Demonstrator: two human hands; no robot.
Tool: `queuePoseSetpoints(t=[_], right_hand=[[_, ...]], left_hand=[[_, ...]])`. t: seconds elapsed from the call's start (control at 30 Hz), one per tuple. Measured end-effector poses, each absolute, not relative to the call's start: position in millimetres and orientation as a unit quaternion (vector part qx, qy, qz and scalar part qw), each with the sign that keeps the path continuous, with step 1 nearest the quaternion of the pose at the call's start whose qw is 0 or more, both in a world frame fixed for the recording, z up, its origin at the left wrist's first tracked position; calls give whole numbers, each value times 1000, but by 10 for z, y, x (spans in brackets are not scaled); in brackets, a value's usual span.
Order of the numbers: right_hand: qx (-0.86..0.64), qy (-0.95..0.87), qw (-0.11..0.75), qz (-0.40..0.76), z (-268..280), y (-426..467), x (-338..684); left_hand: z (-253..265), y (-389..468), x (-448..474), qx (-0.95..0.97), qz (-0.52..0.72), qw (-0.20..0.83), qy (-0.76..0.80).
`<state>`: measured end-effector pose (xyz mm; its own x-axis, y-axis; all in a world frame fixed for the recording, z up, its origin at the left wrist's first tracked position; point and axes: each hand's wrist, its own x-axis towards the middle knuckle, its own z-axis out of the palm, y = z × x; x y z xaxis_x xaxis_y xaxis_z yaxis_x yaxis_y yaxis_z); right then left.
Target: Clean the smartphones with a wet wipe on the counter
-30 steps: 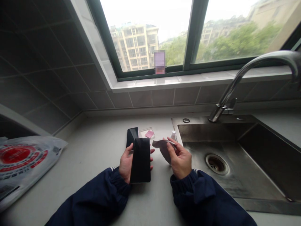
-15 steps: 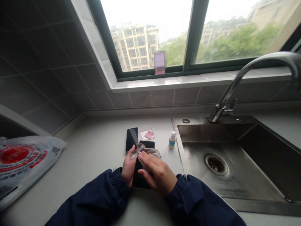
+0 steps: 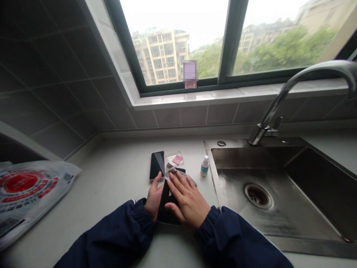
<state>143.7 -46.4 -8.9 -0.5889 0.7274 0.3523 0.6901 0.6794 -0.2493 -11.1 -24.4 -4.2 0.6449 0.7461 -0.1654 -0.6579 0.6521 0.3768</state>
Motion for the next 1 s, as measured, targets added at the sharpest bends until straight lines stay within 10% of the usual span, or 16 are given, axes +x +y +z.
queuePoseSetpoints(t=[0.73,1.0], right_hand=[[-383,-898,214,35,-12,-601,1374],[-290,-895,334,60,15,-678,1359]], left_hand=[[34,-261,-101,107,419,878,207],[67,-273,-154,101,368,894,235]])
